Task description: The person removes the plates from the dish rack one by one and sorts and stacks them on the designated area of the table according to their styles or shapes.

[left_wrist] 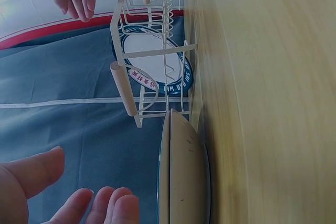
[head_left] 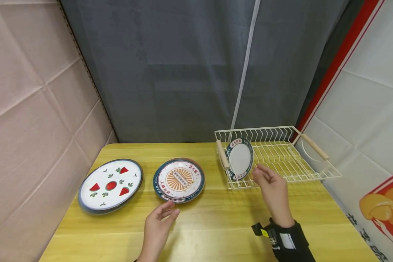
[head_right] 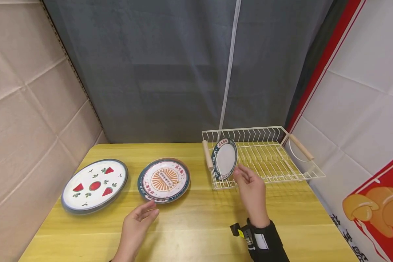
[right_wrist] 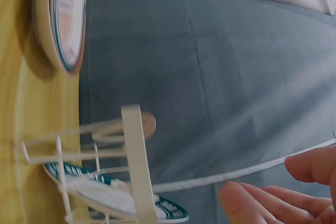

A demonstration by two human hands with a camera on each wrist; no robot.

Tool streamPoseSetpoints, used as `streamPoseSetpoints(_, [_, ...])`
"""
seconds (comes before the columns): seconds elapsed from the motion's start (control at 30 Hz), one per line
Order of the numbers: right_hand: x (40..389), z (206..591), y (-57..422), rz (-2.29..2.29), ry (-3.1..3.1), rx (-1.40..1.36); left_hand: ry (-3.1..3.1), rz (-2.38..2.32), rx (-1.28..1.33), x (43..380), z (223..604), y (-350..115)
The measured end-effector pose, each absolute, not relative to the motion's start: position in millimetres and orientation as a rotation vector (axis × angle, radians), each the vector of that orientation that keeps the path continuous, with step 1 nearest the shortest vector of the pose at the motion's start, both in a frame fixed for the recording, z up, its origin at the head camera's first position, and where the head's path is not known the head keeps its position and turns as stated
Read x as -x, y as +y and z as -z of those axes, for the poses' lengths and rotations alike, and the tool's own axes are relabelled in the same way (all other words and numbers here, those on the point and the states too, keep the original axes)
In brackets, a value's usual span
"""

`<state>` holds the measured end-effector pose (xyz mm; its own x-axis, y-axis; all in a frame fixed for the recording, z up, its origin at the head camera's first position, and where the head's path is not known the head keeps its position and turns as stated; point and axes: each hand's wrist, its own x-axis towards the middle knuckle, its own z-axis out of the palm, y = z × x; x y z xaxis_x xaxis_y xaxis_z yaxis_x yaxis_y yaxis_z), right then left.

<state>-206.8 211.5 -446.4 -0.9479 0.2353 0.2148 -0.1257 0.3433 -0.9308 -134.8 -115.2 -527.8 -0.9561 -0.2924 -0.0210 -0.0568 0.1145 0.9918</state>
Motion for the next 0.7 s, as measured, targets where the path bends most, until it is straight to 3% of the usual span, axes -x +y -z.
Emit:
streamPoseSetpoints(0.23, [232,437,217,-1.315,-2.429,0.117,-2.182,1.995,-0.346,134,526,-116])
streamPoseSetpoints(0.7, [282,444,219,-1.098,-2.709,0.116,-2.213,1.965,-0.299,133,529,-118])
